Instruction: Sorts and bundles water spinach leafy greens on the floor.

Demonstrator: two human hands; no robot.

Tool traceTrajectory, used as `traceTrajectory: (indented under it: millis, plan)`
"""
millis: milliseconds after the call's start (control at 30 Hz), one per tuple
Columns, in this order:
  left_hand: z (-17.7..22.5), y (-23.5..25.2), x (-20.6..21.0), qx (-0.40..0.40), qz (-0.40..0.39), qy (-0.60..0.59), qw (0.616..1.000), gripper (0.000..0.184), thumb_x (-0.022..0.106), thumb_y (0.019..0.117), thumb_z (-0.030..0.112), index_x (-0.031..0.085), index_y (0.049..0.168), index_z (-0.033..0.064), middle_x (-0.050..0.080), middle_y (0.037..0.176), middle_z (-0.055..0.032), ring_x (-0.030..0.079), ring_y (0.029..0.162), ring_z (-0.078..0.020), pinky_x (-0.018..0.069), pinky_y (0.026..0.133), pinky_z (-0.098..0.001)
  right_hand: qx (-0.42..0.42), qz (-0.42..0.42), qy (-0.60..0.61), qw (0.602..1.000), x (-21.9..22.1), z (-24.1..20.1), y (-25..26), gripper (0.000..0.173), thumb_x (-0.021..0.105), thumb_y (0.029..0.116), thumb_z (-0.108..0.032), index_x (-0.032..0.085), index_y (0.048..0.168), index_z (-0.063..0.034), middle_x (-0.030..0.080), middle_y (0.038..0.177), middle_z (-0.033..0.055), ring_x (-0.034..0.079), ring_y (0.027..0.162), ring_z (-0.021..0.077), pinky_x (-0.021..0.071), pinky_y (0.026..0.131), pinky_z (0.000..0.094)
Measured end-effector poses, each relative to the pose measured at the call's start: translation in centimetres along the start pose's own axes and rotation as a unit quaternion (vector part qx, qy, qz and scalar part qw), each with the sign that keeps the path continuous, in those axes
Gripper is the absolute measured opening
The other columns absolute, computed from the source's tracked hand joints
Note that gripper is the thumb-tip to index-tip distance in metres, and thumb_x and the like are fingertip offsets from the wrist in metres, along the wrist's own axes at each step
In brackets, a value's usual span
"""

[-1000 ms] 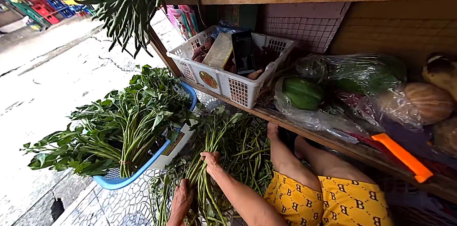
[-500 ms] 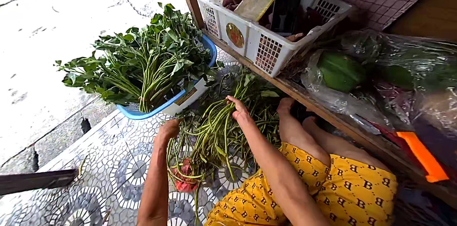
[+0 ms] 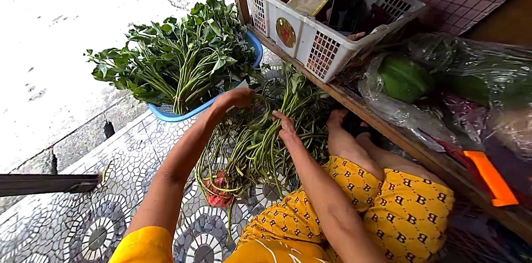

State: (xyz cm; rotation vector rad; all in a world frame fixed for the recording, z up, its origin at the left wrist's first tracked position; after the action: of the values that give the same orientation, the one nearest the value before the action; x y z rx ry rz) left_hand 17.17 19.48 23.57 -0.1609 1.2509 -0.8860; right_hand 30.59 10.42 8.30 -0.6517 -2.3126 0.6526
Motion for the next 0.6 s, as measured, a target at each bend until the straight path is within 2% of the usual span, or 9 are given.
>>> traceTrajectory:
  millis: [67,167,200,267,333,367,433,533,600]
  plan:
    - [-0.4,-2.2,-3.2,0.0,0.07,-0.014,0.997,0.028,0.046,0.108,0.009,0.06,0.129,-0.0037,0.066,0.111,-0.0259,0.065,0.101,-0.0391,0.0487,0.093,-0.0595,-0.008,0.047,0.031,0.998,-1.7,1.0,1.1,0.034,0.073,0.0933,-0.004,0.06,0.124,0.0011,0.063,0.096,0.0107,0.057,0.07,0.0155,0.0524,0.065,0.0309]
    - [-2.0,-6.0,-6.0,0.008,0.191,-0.114,0.975,0.032,0.042,0.1116,0.018,0.056,0.133,-0.0021,0.064,0.098,-0.0179,0.061,0.084,-0.0269,0.0512,0.08,-0.047,0.013,0.103,0.084,0.991,-2.8,2.8,1.8,0.034,0.072,0.0956,-0.008,0.056,0.123,0.0033,0.058,0.094,0.0107,0.058,0.075,0.0162,0.0537,0.069,0.0299]
    - [-3.1,-6.9,-6.0,0.018,0.231,-0.166,0.958,0.032,0.04,0.1117,0.019,0.055,0.132,-0.0007,0.061,0.093,-0.012,0.057,0.076,-0.0194,0.0502,0.073,-0.0393,0.023,0.113,0.098,0.989,-2.8,3.3,1.8,0.034,0.072,0.0954,-0.007,0.055,0.123,0.0041,0.057,0.094,0.0112,0.058,0.075,0.0165,0.0542,0.069,0.0293]
    - [-5.4,-8.4,-4.4,0.043,0.297,-0.282,0.911,0.03,0.039,0.1117,0.022,0.054,0.13,0.0034,0.057,0.085,-0.0015,0.052,0.066,-0.007,0.0467,0.062,-0.0253,0.033,0.112,0.108,0.987,-2.6,4.0,1.6,0.032,0.07,0.0958,-0.005,0.055,0.123,0.0047,0.057,0.093,0.0115,0.058,0.074,0.0166,0.0547,0.069,0.029]
    - [-7.4,-9.1,-0.4,0.054,0.336,-0.387,0.857,0.029,0.039,0.112,0.028,0.055,0.13,0.0115,0.057,0.085,0.0007,0.051,0.063,-0.0051,0.0457,0.059,-0.0216,0.034,0.101,0.095,0.99,-2.2,4.4,1.2,0.03,0.071,0.0961,-0.007,0.057,0.12,0.0049,0.059,0.091,0.0111,0.059,0.073,0.0162,0.0555,0.069,0.0288]
    - [-8.4,-8.7,2.1,0.044,0.345,-0.424,0.836,0.029,0.039,0.1121,0.031,0.055,0.13,0.0147,0.057,0.085,0.0015,0.05,0.062,-0.0048,0.0462,0.058,-0.0209,0.035,0.097,0.083,0.991,-2.0,4.7,1.0,0.029,0.072,0.0959,-0.009,0.059,0.118,0.0046,0.06,0.09,0.0111,0.059,0.073,0.0167,0.0553,0.07,0.0299]
    - [-9.4,-6.9,6.1,0.017,0.352,-0.459,0.815,0.031,0.036,0.1129,0.029,0.052,0.133,0.0116,0.057,0.089,0.0,0.053,0.066,-0.0064,0.0495,0.063,-0.0237,0.041,0.09,0.05,0.994,-1.6,5.1,0.3,0.03,0.073,0.0964,-0.014,0.061,0.117,0.0039,0.062,0.093,0.0122,0.06,0.079,0.0188,0.0538,0.075,0.0343]
    - [-8.6,-4.4,10.2,-0.007,0.384,-0.426,0.82,0.037,0.032,0.1136,0.025,0.049,0.138,0.0043,0.06,0.094,-0.0072,0.057,0.069,-0.0125,0.0528,0.067,-0.0316,0.027,0.084,0.016,0.996,-1.3,5.7,-1.2,0.036,0.074,0.0962,-0.018,0.059,0.121,0.0034,0.063,0.097,0.0139,0.06,0.082,0.0217,0.0533,0.079,0.0388]
    - [-7.1,-3.9,11.2,-0.019,0.422,-0.366,0.83,0.039,0.033,0.1136,0.026,0.048,0.143,0.0057,0.062,0.094,-0.0122,0.058,0.07,-0.0187,0.0526,0.066,-0.0375,0.035,0.075,0.008,0.997,-0.8,6.3,-2.1,0.039,0.075,0.0959,-0.018,0.057,0.124,0.0028,0.062,0.098,0.0142,0.059,0.083,0.0223,0.0527,0.08,0.0403]
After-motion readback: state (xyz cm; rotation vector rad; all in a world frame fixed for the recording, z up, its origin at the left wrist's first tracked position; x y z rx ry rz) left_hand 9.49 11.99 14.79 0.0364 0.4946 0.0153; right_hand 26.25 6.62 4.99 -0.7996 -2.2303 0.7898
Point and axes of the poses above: each hand's wrist, its own y-axis towards the middle knuckle, its own x-axis out of the palm, z = x × y, the point moved 6 cm from there along y, towards the middle knuckle
